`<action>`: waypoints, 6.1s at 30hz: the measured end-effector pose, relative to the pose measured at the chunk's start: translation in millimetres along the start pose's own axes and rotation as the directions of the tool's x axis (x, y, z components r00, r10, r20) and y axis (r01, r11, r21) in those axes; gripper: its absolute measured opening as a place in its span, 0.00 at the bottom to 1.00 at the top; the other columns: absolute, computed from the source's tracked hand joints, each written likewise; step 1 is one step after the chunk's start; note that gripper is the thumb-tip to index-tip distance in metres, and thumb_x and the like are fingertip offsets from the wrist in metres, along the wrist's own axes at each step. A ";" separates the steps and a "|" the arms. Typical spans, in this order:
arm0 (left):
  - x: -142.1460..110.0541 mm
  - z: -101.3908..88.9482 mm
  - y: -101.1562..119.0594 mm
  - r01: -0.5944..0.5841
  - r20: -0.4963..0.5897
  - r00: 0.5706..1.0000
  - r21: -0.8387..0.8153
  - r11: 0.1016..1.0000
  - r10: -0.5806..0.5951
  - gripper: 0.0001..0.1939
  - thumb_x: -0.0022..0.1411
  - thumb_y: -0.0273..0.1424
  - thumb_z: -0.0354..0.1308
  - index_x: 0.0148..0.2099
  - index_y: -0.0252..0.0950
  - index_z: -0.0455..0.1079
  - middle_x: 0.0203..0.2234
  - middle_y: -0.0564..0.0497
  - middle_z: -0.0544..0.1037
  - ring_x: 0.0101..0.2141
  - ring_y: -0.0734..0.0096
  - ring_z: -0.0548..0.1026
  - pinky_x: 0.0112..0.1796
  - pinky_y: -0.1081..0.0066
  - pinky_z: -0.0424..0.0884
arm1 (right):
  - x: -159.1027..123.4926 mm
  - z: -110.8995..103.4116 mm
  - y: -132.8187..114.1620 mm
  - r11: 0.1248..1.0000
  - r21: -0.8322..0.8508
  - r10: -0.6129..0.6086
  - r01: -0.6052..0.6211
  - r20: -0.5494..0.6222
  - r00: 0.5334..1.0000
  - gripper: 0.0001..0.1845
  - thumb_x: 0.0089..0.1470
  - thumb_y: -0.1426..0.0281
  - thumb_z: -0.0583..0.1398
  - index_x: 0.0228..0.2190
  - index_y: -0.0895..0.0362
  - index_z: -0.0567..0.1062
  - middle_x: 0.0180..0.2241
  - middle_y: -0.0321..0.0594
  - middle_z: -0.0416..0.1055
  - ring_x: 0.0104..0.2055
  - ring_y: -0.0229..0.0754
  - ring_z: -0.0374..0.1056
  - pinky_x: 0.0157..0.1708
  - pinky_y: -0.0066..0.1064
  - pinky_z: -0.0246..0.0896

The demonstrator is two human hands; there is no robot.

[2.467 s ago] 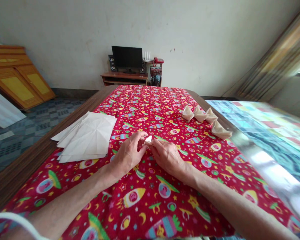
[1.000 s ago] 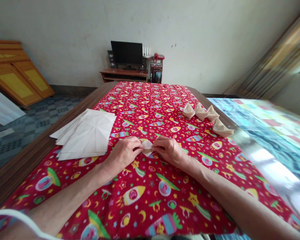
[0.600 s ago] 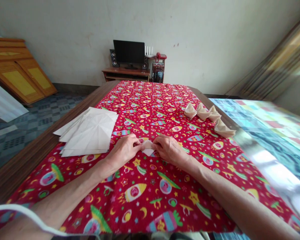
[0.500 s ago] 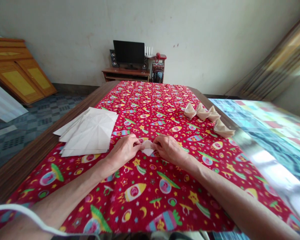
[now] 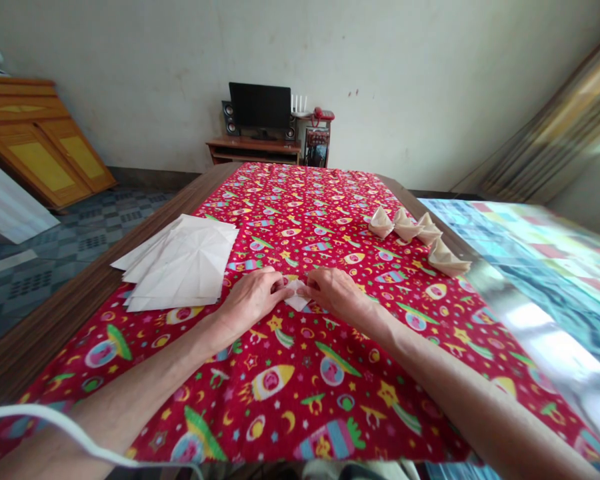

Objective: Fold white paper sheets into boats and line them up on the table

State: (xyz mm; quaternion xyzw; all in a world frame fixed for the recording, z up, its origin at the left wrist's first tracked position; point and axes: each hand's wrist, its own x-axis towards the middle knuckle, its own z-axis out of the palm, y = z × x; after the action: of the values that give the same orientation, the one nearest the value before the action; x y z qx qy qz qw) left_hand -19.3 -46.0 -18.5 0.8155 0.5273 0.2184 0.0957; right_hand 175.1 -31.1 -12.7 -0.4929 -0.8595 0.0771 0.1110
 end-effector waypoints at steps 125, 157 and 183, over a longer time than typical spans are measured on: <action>-12.0 -6.0 4.4 -0.394 0.272 0.907 0.273 0.877 0.322 0.34 0.50 0.14 0.43 0.61 0.33 0.57 0.61 0.45 0.59 0.61 0.69 0.55 0.59 0.64 0.54 | -45.0 0.5 14.8 0.940 -0.225 -0.286 0.255 -0.115 0.951 0.23 0.63 0.63 0.47 0.55 0.60 0.65 0.57 0.48 0.62 0.60 0.47 0.56 0.58 0.43 0.54; 30.0 2.0 -2.4 -0.222 -0.081 0.970 0.095 0.970 0.230 0.13 0.57 0.20 0.46 0.30 0.36 0.71 0.32 0.50 0.76 0.35 0.68 0.74 0.40 0.70 0.70 | -15.9 -6.9 38.7 0.942 0.331 0.115 -0.051 -0.176 0.978 0.05 0.50 0.69 0.61 0.27 0.57 0.76 0.23 0.35 0.70 0.26 0.35 0.65 0.27 0.24 0.55; 13.5 8.8 28.3 0.043 0.005 0.999 -0.426 0.904 -0.045 0.10 0.61 0.33 0.49 0.33 0.33 0.67 0.25 0.51 0.75 0.26 0.70 0.74 0.27 0.76 0.64 | -37.2 -5.8 -8.8 0.928 0.371 0.134 -0.018 -0.289 0.948 0.16 0.59 0.58 0.52 0.30 0.56 0.71 0.25 0.36 0.72 0.25 0.35 0.67 0.27 0.26 0.53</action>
State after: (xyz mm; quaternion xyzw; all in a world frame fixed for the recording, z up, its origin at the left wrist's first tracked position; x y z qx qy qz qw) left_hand 12.6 -45.2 -11.9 0.7623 0.4854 0.3281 0.2750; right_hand 187.5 -67.5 -9.3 -0.5030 -0.7823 0.1612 0.3303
